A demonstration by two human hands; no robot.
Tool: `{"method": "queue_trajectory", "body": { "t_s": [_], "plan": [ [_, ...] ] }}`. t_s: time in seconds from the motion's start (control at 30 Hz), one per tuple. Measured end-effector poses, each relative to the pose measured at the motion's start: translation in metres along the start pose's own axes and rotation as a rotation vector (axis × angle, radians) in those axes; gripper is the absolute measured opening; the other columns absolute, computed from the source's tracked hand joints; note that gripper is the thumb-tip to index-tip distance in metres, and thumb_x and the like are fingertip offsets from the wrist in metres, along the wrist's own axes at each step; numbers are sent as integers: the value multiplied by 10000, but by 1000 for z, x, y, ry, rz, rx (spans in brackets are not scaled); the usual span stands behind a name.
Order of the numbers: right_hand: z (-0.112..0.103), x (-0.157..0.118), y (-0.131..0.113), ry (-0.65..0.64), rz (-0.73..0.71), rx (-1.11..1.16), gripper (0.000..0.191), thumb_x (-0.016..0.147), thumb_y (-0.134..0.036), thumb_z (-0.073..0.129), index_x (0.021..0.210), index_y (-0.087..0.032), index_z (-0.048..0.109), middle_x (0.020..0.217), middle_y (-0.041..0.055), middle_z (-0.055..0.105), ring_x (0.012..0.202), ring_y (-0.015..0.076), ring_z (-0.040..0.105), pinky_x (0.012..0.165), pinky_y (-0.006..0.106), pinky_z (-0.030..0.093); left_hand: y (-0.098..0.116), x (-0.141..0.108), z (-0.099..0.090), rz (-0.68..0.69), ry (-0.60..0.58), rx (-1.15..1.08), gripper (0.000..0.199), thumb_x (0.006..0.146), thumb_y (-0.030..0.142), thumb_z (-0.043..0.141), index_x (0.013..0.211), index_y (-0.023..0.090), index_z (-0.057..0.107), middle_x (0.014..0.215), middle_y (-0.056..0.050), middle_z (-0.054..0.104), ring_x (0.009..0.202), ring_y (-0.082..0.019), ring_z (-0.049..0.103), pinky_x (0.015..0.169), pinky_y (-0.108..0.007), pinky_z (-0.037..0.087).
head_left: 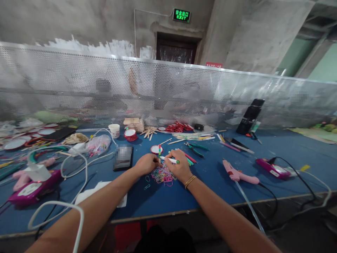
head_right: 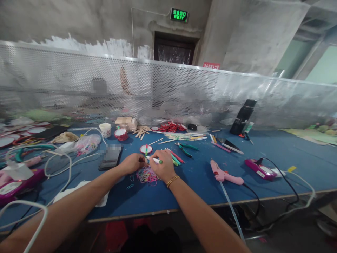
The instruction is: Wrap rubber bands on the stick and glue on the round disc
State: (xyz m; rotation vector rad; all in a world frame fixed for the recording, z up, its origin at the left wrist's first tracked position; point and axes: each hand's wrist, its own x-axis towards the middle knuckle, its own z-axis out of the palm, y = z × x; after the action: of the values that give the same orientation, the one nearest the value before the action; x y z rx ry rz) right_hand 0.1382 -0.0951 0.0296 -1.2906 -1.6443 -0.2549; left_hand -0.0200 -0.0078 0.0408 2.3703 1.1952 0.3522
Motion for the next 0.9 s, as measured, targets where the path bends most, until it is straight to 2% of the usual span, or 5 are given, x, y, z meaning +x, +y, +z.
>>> {"method": "queue_trajectory", "body": {
  "t_s": [0.57,0.9],
  "plan": [
    [2,-1,2,-46,28,13,169,814,-228,560,649,-207,525,636,-22,578,659,146,502,767,304,342,3,-3,0,-16,4,-6,173,715,342,647,751,185,710,644,6,629,586,-116,511,531,-225,301],
    [0,0,-1,-41,33,33,154,792,-193,562,643,-208,529,640,-15,571,678,159,507,720,301,342,5,-8,-3,3,5,-13,160,715,316,642,787,199,724,730,-11,683,646,-129,552,560,-222,322]
  ]
}}
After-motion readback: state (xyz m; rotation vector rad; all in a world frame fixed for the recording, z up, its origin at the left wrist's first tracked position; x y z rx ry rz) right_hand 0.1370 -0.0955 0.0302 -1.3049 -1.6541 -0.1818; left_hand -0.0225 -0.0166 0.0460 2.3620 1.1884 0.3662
